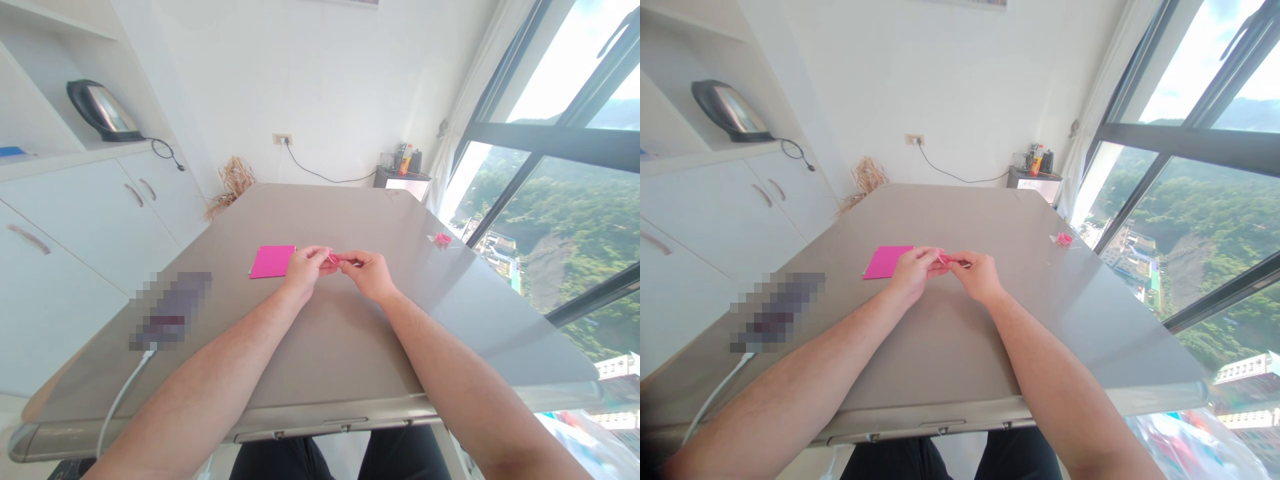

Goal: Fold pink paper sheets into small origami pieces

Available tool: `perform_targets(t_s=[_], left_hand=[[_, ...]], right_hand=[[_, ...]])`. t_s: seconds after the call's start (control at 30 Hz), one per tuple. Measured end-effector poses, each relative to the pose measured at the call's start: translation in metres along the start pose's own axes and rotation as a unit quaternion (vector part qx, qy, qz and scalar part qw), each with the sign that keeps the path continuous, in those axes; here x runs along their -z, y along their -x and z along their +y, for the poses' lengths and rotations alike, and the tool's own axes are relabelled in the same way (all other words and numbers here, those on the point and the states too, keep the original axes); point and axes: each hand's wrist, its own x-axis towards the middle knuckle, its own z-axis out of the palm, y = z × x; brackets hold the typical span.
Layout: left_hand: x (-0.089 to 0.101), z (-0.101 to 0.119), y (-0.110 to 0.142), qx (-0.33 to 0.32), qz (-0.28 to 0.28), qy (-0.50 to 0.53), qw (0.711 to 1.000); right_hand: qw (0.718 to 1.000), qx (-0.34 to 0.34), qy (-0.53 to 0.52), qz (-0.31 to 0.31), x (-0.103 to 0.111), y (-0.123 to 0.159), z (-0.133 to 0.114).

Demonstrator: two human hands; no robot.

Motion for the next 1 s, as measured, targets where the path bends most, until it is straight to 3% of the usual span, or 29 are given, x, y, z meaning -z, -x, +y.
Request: perform_targets(t_s=[0.23,1.0], left_hand=[[-0.0002,-0.0004,0.0001,0.005,-0.002,0.017,1.0],[0.0016,-0.0016,-0.0003,0.023,-0.009,0.014,1.0]], right_hand=[[1.0,-0.005,0.016,0.023,-0.0001,-0.0009,-0.0005],[1.0,-0.001,0.017,0.008,0.0024,-0.0036,0.0055]])
